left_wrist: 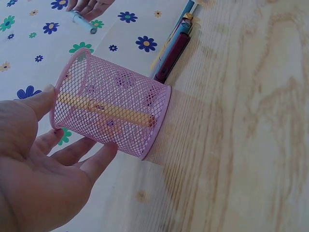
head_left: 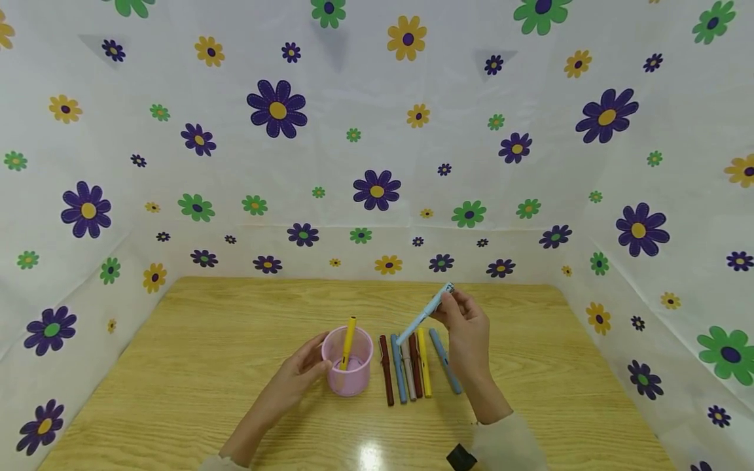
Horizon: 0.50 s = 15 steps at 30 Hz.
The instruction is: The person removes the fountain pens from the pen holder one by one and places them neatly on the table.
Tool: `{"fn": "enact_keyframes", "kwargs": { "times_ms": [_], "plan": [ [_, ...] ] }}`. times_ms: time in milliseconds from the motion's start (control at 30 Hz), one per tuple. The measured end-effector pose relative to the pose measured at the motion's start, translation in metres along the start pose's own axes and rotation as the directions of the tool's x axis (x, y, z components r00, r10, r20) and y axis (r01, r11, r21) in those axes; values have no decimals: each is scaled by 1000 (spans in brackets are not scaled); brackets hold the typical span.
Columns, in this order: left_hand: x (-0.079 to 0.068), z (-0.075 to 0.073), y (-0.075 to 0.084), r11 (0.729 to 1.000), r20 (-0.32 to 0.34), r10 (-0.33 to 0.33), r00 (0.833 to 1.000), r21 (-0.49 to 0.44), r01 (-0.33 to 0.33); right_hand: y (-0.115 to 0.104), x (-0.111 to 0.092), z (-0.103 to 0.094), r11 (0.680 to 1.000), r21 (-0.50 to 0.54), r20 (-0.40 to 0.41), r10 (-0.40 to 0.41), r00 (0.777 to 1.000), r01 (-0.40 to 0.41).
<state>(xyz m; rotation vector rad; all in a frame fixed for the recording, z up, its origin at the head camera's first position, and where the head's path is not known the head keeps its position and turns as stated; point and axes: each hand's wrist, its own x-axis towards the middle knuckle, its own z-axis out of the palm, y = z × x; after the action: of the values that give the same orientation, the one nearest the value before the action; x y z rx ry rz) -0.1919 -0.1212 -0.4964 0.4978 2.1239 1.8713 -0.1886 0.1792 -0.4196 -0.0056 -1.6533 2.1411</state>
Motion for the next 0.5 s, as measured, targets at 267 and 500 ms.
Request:
{"fn": "enact_keyframes", "kwargs": {
  "times_ms": [267, 500],
  "plan": [
    [-1, 0, 1, 1000, 2, -2, 1000, -6, 2, -4, 2, -25, 1000, -15, -58, 18, 998, -19],
    [-1, 0, 1, 1000, 6, -4, 1000, -16, 4, -8, 6, -44, 999, -35, -105, 30, 994, -34]
  ]
}}
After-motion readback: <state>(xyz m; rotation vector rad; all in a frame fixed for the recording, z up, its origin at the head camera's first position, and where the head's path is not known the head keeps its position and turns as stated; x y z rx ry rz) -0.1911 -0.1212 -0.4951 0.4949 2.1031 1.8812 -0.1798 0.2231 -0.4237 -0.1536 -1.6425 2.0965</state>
